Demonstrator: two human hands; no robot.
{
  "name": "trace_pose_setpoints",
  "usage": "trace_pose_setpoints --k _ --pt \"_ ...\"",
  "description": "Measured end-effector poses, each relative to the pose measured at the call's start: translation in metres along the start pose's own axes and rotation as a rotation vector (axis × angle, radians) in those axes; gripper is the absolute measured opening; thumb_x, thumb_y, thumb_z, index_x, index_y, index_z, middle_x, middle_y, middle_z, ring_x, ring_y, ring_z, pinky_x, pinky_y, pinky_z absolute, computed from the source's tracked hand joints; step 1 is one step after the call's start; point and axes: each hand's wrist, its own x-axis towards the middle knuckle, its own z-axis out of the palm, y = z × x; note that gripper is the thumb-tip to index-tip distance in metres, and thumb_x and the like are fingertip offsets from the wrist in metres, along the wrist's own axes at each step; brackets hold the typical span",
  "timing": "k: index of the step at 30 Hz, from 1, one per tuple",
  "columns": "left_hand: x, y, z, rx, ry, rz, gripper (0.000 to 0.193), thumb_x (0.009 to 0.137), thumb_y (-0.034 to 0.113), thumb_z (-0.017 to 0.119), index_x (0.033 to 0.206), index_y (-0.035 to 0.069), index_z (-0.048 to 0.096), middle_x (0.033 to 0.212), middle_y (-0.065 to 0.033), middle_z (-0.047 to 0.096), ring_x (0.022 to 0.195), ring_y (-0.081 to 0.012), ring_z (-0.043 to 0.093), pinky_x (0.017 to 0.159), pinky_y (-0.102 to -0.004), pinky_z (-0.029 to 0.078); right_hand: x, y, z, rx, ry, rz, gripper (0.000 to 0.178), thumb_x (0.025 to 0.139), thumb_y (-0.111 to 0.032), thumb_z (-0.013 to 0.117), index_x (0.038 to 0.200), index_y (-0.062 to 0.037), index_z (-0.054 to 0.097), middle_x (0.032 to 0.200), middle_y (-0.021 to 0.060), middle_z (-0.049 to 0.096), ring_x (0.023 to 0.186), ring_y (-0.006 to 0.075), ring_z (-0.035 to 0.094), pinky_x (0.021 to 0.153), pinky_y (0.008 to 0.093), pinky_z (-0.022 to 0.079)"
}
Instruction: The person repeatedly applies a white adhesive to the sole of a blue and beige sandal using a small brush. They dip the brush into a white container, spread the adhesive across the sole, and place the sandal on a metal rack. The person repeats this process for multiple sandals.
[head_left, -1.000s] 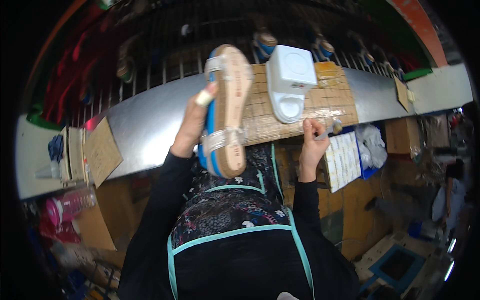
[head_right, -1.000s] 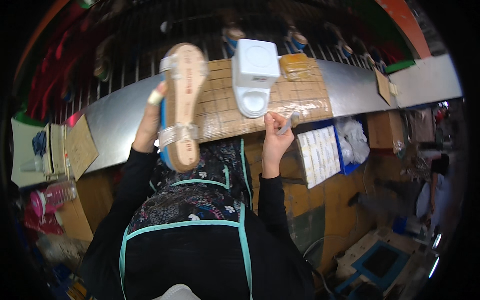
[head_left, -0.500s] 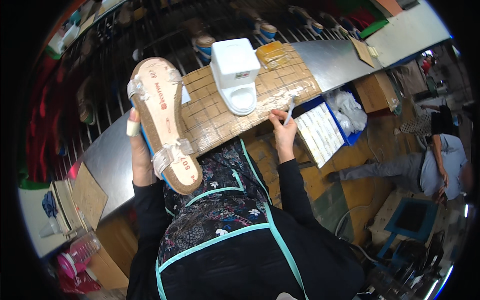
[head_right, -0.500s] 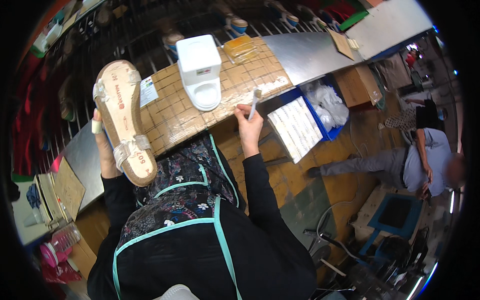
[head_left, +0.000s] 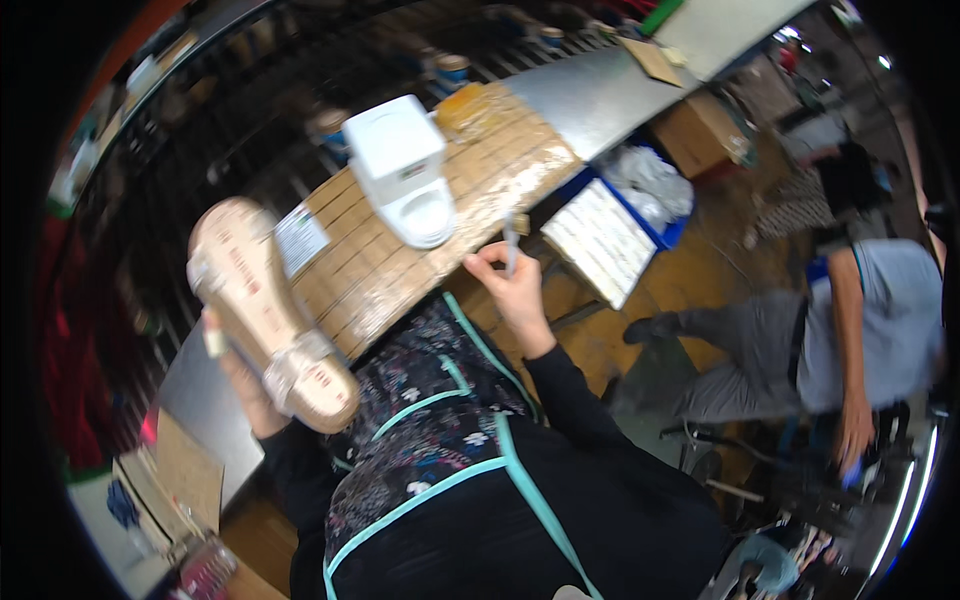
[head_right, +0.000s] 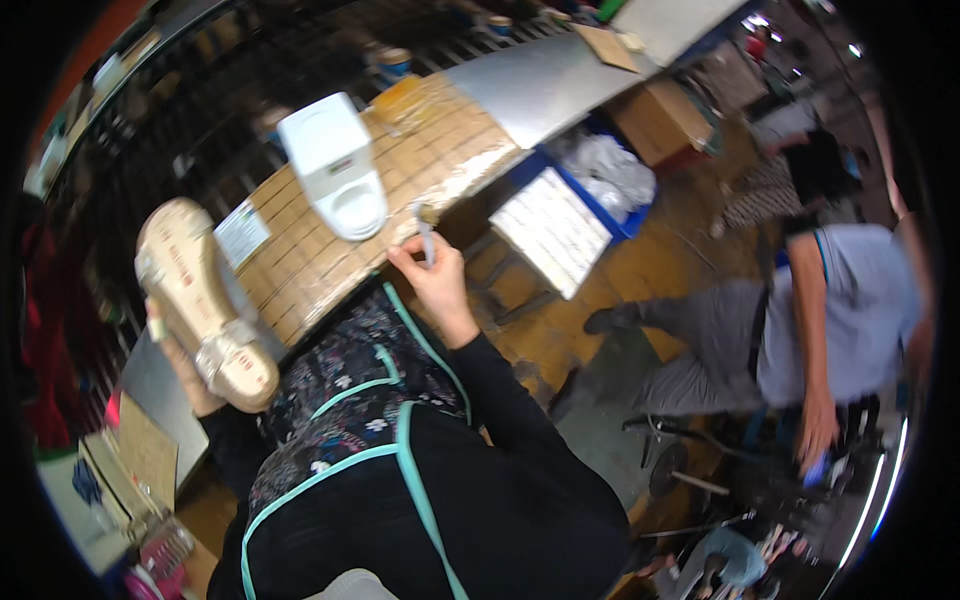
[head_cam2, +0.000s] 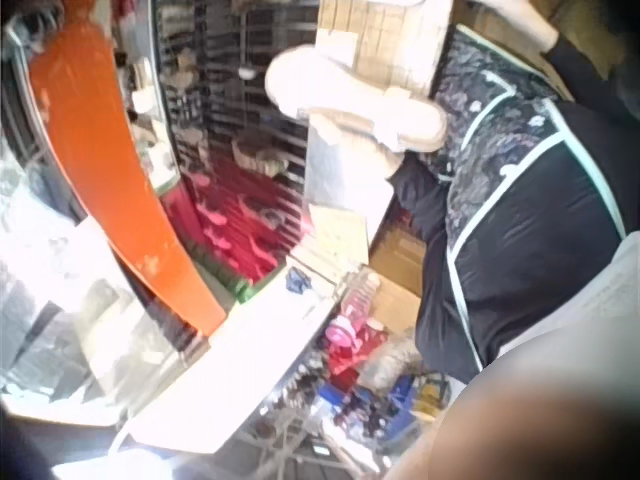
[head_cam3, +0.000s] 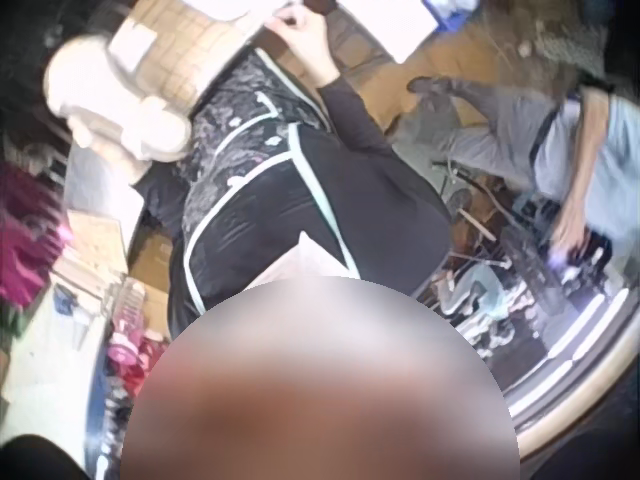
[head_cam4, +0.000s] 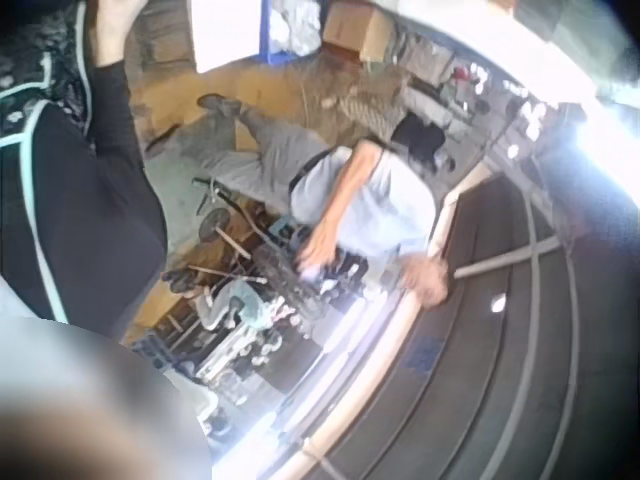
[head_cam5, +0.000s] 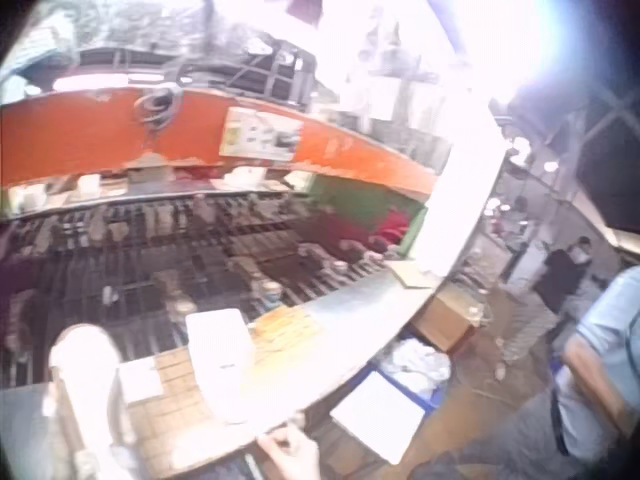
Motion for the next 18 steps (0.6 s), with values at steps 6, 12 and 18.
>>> trace_pose_setpoints --k 6,12,18 --pt "0.007 -0.015 -0.011 0.113 -0.09 0.005 0.073 0.089 0.061 0.056 0.127 -0.001 0.054 0.116 -0.0128 0.063 0.1 -0.0171 0.064 0.086 -0.0312 0.053 -0.029 -0.055 0.056 0.129 -0.366 -0.31 0.014 0.082 -0.001 0.075 0.093 0.001 0.068 0.094 0.0018 0.056 0.056 -0.0012 0.041 0.048 0.0179 0.032" --pt "0.006 -0.007 -0.005 0.301 -0.026 0.003 0.06 0.093 0.052 0.056 0.111 -0.006 0.063 0.096 -0.0119 0.068 0.082 -0.013 0.064 0.071 -0.0257 0.052 -0.03 -0.078 0.104 -0.016 -0.666 -0.7 0.021 0.076 -0.005 0.079 0.096 -0.0056 0.073 0.092 0.0051 0.054 0.058 0.0071 0.051 0.051 0.0228 0.042" --pt "0.008 -0.014 -0.031 0.467 0.027 0.065 0.056 0.092 0.052 0.057 0.099 -0.003 0.065 0.083 -0.0061 0.064 0.076 -0.0093 0.057 0.068 -0.0245 0.046 -0.026 -0.074 0.124 -0.071 -0.78 -0.844 0.02 0.071 0.0 0.08 0.089 -0.005 0.073 0.091 0.0063 0.053 0.073 0.0142 0.06 0.058 0.0251 0.05"
